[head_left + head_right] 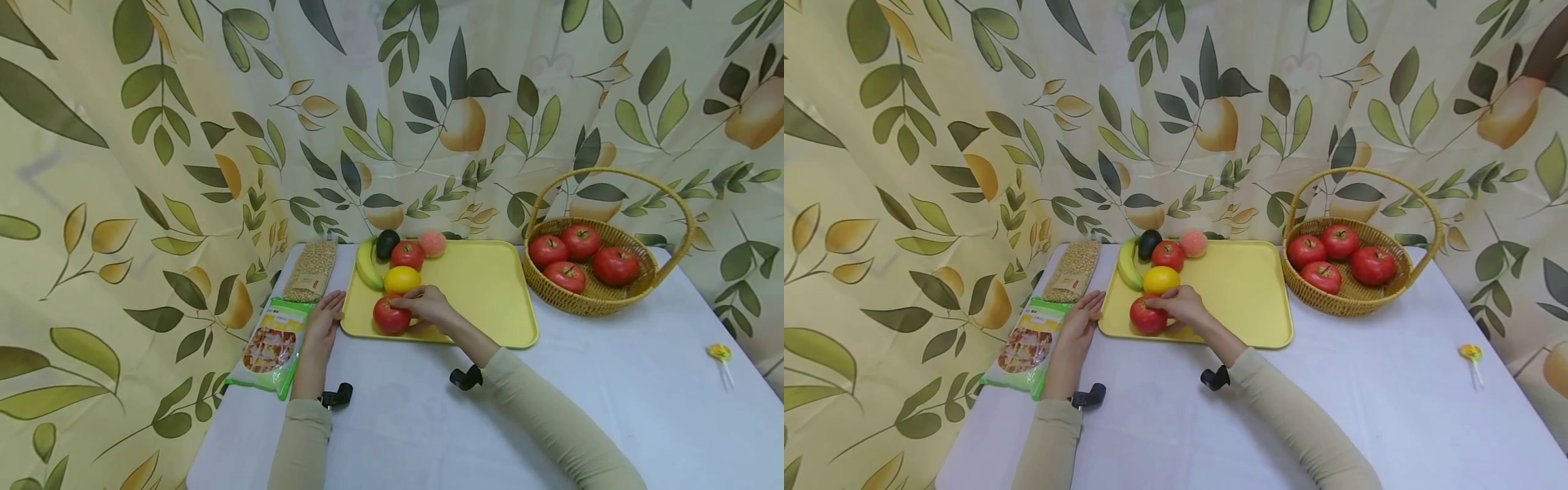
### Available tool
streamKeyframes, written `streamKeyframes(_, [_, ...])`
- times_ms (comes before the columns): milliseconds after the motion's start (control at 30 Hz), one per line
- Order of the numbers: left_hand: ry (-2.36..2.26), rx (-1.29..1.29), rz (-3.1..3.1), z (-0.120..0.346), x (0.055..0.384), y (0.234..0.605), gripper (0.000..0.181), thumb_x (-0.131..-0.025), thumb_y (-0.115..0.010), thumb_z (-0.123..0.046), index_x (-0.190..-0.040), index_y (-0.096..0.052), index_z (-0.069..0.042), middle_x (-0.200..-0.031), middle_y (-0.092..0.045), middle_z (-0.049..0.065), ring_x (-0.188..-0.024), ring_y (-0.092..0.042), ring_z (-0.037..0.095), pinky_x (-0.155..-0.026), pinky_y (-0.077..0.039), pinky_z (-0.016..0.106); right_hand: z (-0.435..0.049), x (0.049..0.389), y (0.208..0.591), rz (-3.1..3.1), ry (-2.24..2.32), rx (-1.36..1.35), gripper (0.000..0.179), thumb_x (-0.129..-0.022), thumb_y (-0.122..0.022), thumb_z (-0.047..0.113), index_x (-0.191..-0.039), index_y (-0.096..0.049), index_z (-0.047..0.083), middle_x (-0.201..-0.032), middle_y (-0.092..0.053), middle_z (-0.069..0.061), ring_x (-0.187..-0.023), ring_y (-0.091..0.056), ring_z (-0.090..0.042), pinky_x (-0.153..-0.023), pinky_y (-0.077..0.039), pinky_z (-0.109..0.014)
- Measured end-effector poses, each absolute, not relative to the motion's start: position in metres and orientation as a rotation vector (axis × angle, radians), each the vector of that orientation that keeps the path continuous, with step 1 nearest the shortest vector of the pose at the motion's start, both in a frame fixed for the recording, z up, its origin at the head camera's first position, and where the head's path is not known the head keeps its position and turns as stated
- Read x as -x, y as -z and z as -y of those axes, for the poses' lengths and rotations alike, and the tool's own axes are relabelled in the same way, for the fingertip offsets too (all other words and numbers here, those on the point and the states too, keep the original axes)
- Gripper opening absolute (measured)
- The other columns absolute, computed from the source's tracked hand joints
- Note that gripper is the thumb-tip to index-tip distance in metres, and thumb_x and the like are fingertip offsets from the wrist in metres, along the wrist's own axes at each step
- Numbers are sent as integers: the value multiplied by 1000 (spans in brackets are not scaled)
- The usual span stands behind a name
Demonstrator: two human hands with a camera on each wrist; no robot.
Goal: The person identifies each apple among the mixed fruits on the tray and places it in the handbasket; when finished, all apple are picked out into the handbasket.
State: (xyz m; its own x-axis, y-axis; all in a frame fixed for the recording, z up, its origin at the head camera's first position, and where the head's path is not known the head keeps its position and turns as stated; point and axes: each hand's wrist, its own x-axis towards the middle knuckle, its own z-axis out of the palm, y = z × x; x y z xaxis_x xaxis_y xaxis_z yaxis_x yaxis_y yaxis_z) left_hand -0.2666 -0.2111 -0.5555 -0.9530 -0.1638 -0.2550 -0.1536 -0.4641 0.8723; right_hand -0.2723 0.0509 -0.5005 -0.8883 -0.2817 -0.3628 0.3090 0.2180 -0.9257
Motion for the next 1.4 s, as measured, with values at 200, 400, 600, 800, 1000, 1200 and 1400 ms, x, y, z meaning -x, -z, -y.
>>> streamKeyframes(200, [2642, -489, 1610, 210, 268, 556, 73, -82, -35, 34, -152, -37, 14, -157, -41, 32, -150, -38, 38, -123, -33, 40, -48, 270, 499, -2042, 1738, -62, 44, -91, -82, 28, -116, -61, -2, -117, -63, -14, -95, -64, -28, -79, -64, -51])
streamKeyframes(400, [2638, -485, 1621, 210, 269, 558, 73, -82, -34, 34, -153, -37, 14, -157, -41, 33, -150, -38, 39, -123, -33, 41, -51, 270, 498, -2002, 1750, -53, 44, -93, -80, 23, -122, -60, -5, -121, -63, -17, -98, -65, -30, -79, -63, -51])
streamKeyframes(600, [2639, -487, 1617, 208, 270, 559, 72, -83, -34, 33, -153, -38, 14, -157, -41, 33, -150, -38, 38, -123, -33, 40, -57, 272, 499, -1985, 1731, -28, 47, -93, -78, 21, -127, -58, -5, -125, -61, -20, -101, -65, -32, -82, -63, -52])
streamKeyframes(800, [2643, -485, 1623, 208, 270, 557, 72, -84, -33, 33, -154, -36, 14, -158, -39, 33, -151, -36, 38, -123, -31, 40, -61, 275, 495, -1977, 1742, -50, 51, -93, -77, 21, -131, -53, -3, -130, -58, -21, -108, -63, -34, -84, -63, -51])
streamKeyframes(1000, [2630, -503, 1639, 208, 267, 553, 72, -84, -34, 33, -154, -37, 13, -158, -41, 32, -150, -38, 38, -123, -33, 40, -65, 275, 488, -1984, 1741, -38, 51, -94, -77, 21, -132, -53, -3, -130, -59, -23, -107, -65, -35, -84, -63, -51])
streamKeyframes(1200, [2626, -518, 1639, 210, 267, 554, 73, -84, -35, 33, -154, -39, 11, -157, -41, 31, -150, -39, 37, -122, -34, 39, -71, 274, 480, -2008, 1705, -23, 54, -93, -78, 22, -134, -53, -3, -132, -58, -23, -111, -63, -36, -85, -63, -50])
streamKeyframes(1400, [2624, -511, 1645, 210, 266, 555, 73, -84, -34, 33, -153, -39, 12, -157, -42, 31, -150, -39, 36, -121, -35, 39, -81, 276, 471, -2027, 1697, -20, 56, -93, -78, 22, -137, -52, -2, -136, -57, -24, -113, -63, -37, -83, -63, -48])
